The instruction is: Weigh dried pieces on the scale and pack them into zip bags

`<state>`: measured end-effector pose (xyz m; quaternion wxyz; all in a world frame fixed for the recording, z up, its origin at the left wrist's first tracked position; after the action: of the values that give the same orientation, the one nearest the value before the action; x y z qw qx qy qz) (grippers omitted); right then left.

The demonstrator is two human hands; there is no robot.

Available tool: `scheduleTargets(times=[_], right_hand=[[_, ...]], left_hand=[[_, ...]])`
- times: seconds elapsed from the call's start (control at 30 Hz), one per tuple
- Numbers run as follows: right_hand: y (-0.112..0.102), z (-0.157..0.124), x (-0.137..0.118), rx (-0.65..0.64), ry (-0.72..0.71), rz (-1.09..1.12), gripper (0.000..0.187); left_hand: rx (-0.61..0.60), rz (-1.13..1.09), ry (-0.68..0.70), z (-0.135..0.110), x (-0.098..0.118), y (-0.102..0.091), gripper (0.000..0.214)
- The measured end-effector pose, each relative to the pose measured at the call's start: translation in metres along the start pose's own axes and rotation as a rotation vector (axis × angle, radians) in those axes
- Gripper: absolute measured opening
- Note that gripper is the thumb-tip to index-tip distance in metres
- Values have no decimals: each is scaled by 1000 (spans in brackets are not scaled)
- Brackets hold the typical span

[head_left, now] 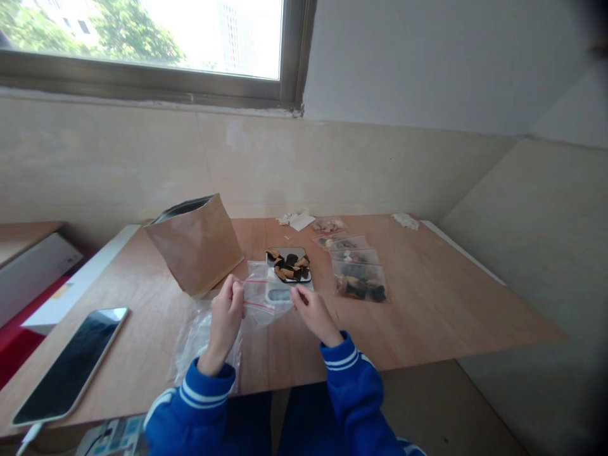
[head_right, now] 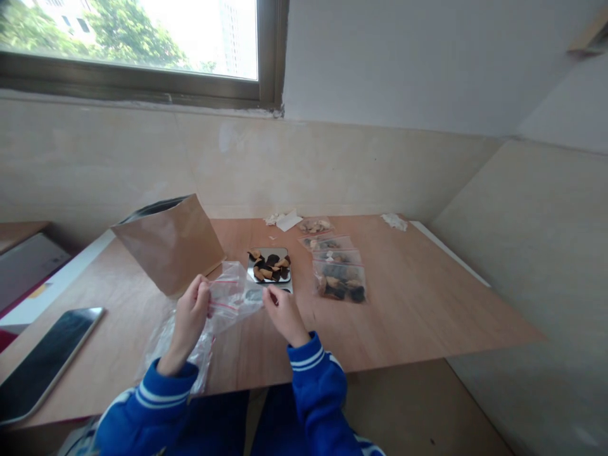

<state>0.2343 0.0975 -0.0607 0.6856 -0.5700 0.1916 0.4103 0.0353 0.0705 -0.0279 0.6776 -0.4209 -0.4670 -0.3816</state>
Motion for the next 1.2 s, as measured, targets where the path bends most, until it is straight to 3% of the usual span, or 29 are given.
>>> scheduleTargets(times=[0.1,0.2,0.4,0.6,0.8,1.2], right_hand=[[-8,17,2,113,-125,-135,36],[-13,33,19,284,-107,-311,35],[9,56,65,212,-101,-497,60],[16,59,75,224,-97,-428,49],[10,57,75,274,-87,-433,45],[7,60,82,279,-109,-380,27]], left_hand=[[73,69,-18,22,-3,2,23],[85,113,-50,41,-8,8,23],[143,2,-84,56,-40,27,26],[248,-146,-35,47,-71,36,29],[188,-138,7,46,-73,41,31],[183,-191,-12,45,-80,41,33]])
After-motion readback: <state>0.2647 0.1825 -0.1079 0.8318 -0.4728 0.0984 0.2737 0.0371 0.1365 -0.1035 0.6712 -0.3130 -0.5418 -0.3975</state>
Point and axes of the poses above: each hand's wrist, its own z-axis towards the middle knuckle, its own y-axis out of the palm, x = y × z, the point moved 5 cm from there along z, towards the middle knuckle, and after that the axes turned 10 degrees about -z, right-handed, at the moved point
